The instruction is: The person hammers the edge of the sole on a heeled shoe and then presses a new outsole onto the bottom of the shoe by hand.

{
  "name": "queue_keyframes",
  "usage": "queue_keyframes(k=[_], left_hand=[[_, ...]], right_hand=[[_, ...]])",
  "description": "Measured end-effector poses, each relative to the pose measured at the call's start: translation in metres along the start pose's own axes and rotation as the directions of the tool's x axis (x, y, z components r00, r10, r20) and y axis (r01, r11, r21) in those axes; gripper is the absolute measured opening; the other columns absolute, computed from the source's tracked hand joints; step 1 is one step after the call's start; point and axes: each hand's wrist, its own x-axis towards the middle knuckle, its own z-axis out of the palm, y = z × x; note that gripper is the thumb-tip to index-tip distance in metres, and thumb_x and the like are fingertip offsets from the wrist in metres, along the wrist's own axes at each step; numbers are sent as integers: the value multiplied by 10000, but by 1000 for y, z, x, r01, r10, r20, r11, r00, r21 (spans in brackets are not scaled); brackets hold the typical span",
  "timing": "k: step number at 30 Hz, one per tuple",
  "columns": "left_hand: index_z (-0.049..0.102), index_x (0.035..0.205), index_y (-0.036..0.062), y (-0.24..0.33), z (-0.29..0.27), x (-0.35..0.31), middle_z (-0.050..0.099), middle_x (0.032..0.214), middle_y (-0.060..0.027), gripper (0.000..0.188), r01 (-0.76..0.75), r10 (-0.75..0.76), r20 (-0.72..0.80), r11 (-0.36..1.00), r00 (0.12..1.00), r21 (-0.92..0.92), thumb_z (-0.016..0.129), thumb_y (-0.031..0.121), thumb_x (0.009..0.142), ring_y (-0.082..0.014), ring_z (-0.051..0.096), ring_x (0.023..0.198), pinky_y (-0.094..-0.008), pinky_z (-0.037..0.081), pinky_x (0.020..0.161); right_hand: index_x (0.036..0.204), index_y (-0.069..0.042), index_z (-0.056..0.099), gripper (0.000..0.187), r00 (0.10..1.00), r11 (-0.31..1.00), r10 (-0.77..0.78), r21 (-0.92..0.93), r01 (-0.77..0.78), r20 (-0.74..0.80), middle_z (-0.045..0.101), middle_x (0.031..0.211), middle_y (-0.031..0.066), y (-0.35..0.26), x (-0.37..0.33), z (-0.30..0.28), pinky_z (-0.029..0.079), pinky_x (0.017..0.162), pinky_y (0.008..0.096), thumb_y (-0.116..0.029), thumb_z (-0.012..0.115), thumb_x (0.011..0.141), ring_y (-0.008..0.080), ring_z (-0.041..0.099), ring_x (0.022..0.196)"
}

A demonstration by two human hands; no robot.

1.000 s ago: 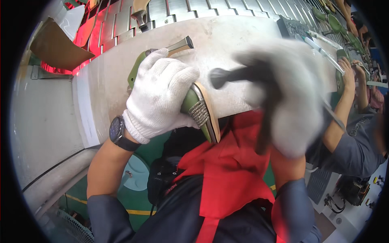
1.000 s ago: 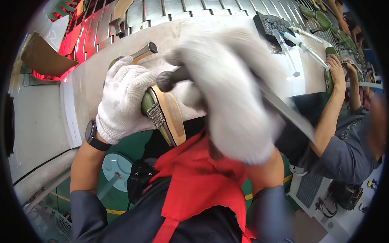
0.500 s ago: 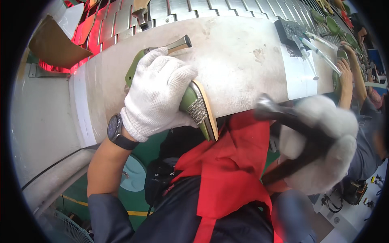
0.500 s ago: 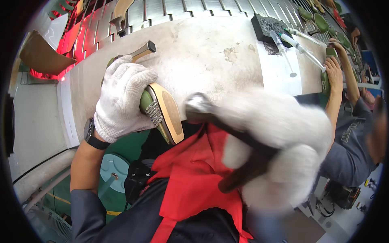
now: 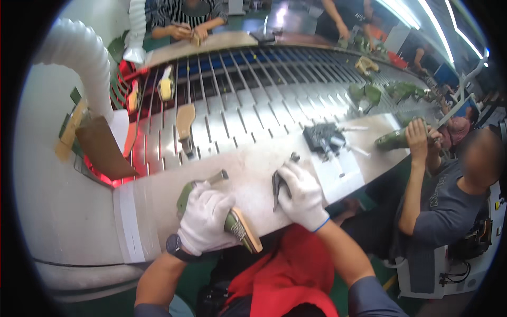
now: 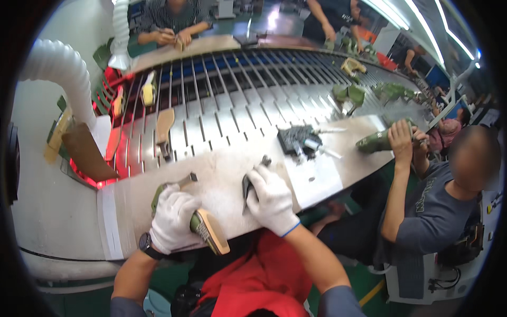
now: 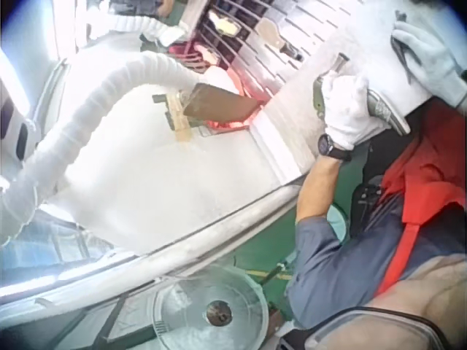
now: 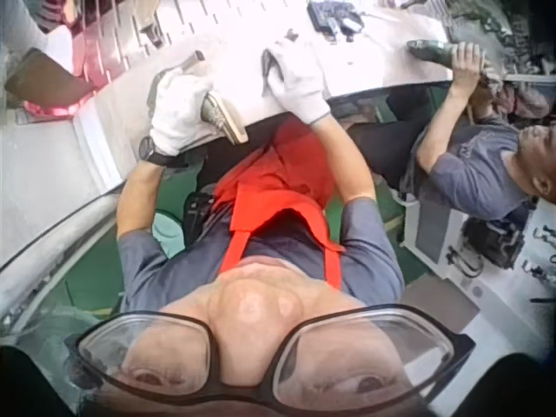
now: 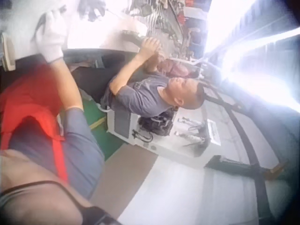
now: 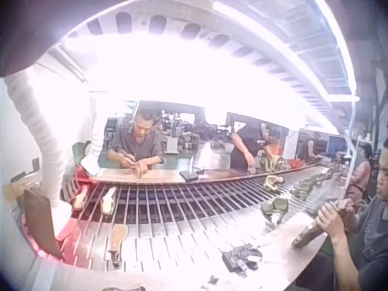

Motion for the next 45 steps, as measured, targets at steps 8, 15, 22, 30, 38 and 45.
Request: queue_keyframes(k=[8,15,22,30,38,45], left_hand=[[624,1324,46,-14,0,-47,728,1148,-90,772,238,-425,-267,815,865,-529,963,495,796,-292,717,1101,-469,538,1048],[591,1425,5,44,-6,-19,707,1279,-142,754,65,-649,316,-380,692,-923,466,688,1132,-259,703,1157,-429,581,1014],[678,1319,-27,31,5,-58,721,1251,-229,450,520,-528,-29,843,849,-135,814,187,948,-431,689,1171,-507,529,1057],[674,1312,1,40,15,-49,723,1245,-199,564,380,-382,22,923,924,55,894,249,856,-428,678,1163,-531,521,1047],[701,1260,8,41,21,-34,734,1219,-182,533,369,-368,-21,929,929,26,898,290,853,-399,692,1163,-525,520,1062],[704,1174,36,34,8,-53,722,1139,-165,540,391,-391,-18,918,920,62,915,290,747,-402,686,1085,-556,522,1033]], right_hand=[[1403,-57,655,651,976,963,-137,209,171,-169,660,1454,243,-61,-13,-6,507,1155,538,-189,868,802,447,642,1336],[1460,-26,551,729,930,766,-228,537,354,-288,640,1451,271,-122,-18,20,588,1040,510,-256,902,864,426,703,1231],[1499,31,582,624,814,-70,426,911,-406,395,738,1285,130,-135,-3,16,603,985,368,-97,798,928,206,726,1157],[1400,17,676,572,727,195,644,868,-456,237,782,1155,124,-45,97,69,586,900,350,-337,778,962,182,733,1068],[1459,-16,660,662,738,656,669,399,-641,87,762,1327,219,59,182,100,560,1042,452,-452,730,966,351,744,1191],[1661,48,360,950,784,775,619,122,-620,49,653,1414,396,44,152,112,491,1167,519,-429,738,932,526,642,1337]])
